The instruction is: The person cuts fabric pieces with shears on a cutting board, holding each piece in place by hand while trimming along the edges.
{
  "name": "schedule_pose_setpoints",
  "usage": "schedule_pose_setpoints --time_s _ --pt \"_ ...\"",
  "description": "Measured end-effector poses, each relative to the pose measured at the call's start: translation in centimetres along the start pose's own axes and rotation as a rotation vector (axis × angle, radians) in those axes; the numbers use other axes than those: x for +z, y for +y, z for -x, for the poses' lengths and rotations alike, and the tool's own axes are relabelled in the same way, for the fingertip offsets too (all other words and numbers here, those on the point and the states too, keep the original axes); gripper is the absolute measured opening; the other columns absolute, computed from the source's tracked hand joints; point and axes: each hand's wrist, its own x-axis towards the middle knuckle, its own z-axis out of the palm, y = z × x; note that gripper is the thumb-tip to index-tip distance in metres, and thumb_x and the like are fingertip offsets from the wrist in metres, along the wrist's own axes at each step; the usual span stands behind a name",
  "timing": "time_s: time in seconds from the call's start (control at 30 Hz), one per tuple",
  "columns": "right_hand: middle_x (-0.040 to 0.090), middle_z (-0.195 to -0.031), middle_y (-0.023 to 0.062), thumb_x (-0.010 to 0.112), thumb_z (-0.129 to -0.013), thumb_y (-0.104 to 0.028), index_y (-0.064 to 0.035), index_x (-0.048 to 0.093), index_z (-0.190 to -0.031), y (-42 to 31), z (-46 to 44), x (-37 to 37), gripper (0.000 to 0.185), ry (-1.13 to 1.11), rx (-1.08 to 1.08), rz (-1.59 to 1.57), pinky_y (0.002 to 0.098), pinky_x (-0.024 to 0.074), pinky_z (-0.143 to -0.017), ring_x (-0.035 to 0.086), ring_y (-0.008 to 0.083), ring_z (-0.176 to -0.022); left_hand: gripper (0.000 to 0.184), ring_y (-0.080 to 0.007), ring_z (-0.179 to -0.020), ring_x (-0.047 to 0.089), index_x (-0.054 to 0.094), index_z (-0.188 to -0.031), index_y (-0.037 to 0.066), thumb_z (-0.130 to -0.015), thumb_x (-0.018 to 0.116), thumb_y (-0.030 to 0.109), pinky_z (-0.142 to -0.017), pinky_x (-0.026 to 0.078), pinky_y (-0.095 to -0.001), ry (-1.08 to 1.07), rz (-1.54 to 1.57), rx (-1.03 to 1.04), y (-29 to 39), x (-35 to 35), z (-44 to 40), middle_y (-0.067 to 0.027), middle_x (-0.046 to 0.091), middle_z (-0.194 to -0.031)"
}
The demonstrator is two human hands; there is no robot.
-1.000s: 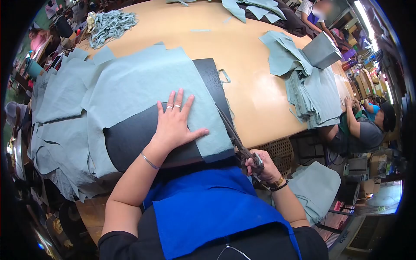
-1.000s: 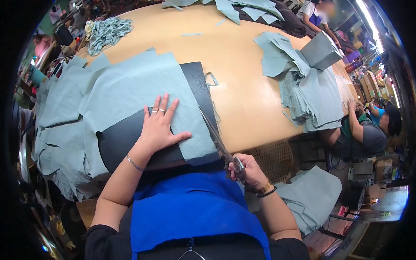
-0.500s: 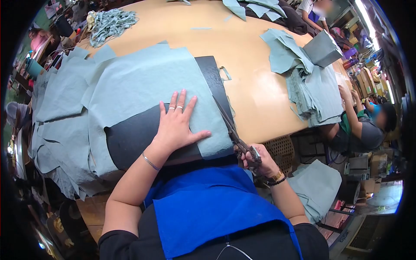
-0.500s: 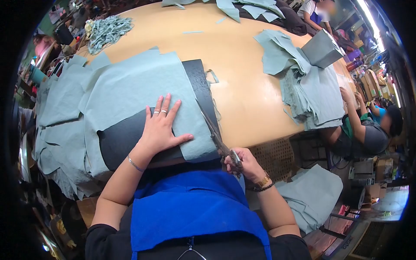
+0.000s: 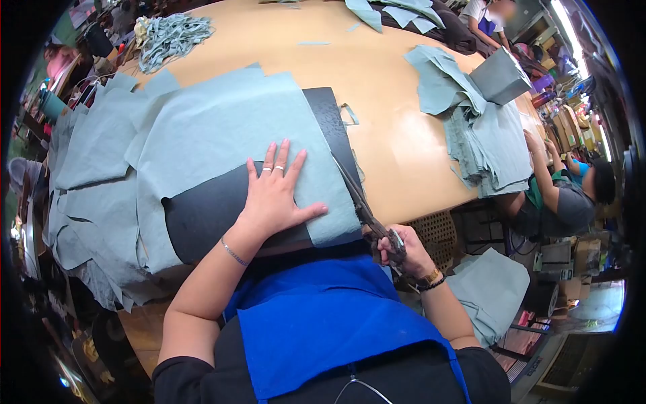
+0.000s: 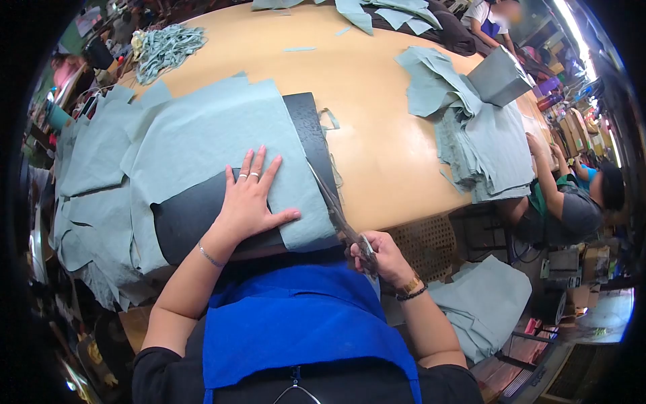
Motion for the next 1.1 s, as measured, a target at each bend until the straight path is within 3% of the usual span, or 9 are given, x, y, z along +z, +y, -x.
schedule_pose_setpoints --time_s 0.67,0.87,0.97,1.1 --pt "0.060 -0.066 0.0014 0.068 -0.086 -0.024 -0.0027 0.063 -0.090 0.6 -1.0 0.1 0.023 -0.089 -0.081 -0.149 0.0210 0.0460 -0.053 0.059 0.0085 -0.058 0.108 -0.0384 -0.143 0.013 0.030 -0.146 0.011 -0.067 0.054 0.081 -0.104 0.012 -0.0709 -0.018 -0.018 0.031 0.1 0.0 0.3 -0.0227 0.019 -0.153" --pt "0.061 -0.071 0.0022 0.067 -0.086 -0.026 -0.0042 0.061 -0.087 0.6 -0.8 0.1 0.023 -0.045 -0.033 -0.028 0.0216 0.0466 -0.055 0.059 0.0085 -0.062 0.108 -0.0401 -0.142 0.015 0.031 -0.147 0.013 -0.066 0.055 0.081 -0.105 0.011 -0.0701 -0.027 0.003 0.017 0.2 -0.2 0.2 -0.0220 0.019 -0.153" --pt "0.060 -0.071 0.0017 0.062 -0.088 -0.019 -0.0031 0.061 -0.088 1.1 -0.7 0.2 0.016 -0.024 -0.042 0.016 0.0220 0.0465 -0.055 0.060 0.0096 -0.062 0.108 -0.0414 -0.142 0.016 0.031 -0.146 0.013 -0.066 0.055 0.081 -0.104 0.011 -0.0713 -0.032 0.023 0.022 0.0 -0.1 0.2 -0.0238 0.020 -0.152" --pt "0.061 -0.071 0.0030 0.066 -0.087 -0.019 -0.0022 0.062 -0.089 1.1 -0.4 0.6 0.017 0.009 -0.013 -0.040 0.0237 0.0476 -0.053 0.060 0.0112 -0.059 0.106 -0.0407 -0.141 0.016 0.034 -0.144 0.011 -0.066 0.054 0.080 -0.101 0.013 -0.0741 -0.012 0.029 0.045 -0.1 -0.7 -0.1 -0.0242 0.020 -0.152"
